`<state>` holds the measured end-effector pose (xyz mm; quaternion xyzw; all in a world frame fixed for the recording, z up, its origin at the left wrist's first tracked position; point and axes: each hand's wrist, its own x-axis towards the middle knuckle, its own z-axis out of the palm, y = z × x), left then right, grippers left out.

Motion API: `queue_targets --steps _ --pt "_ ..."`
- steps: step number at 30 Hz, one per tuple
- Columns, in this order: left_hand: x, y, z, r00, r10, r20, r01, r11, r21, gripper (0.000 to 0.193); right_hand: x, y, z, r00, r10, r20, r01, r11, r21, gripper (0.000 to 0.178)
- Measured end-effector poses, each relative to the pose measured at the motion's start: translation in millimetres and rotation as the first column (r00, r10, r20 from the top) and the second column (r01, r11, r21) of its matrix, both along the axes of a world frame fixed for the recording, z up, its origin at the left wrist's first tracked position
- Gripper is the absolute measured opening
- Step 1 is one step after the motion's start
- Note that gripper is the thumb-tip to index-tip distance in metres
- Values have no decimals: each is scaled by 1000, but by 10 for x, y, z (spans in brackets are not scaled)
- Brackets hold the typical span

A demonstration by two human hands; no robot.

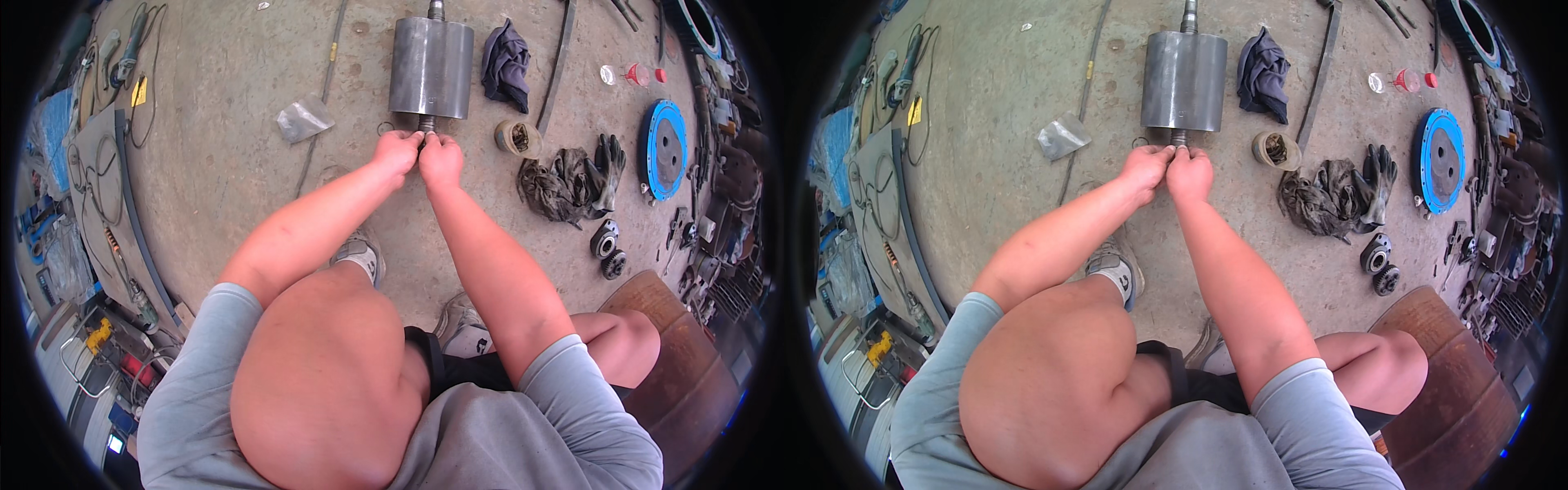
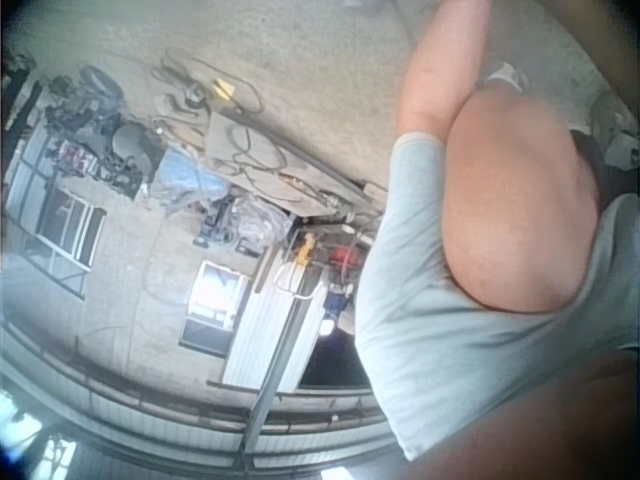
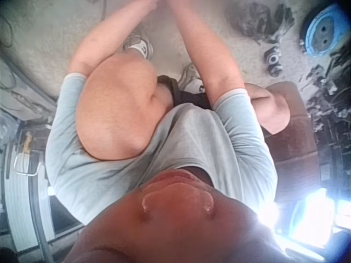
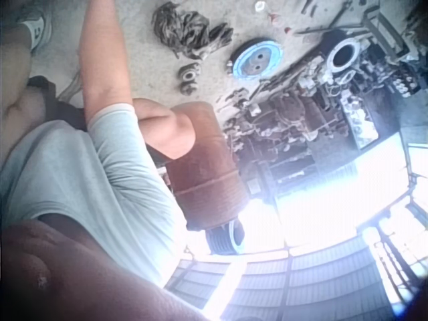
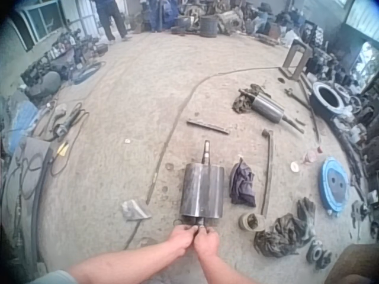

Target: The person rummages through a cluttered pile of materials, retrieves a small metal ring, and then sits on the floor to attach it to a cylindrical metal part. The person manipulates the ring and part by hand to secure the assembly.

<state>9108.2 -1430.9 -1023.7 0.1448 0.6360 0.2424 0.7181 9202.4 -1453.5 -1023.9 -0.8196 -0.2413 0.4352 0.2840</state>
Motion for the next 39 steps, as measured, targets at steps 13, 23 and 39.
queue_targets --steps 13,23,39 --pt "79 -112 -92 993 112 44 -114 991 63 33 1 4 -19 998 -26 -59 26 1000 8 35" --pt "23 -126 -40 992 114 53 -115 993 11 37 -20 66 205 994 -43 -103 39 998 -45 35" --pt "42 -57 55 962 239 133 -224 967 -121 26 -98 38 109 959 -217 -185 214 976 -37 37"
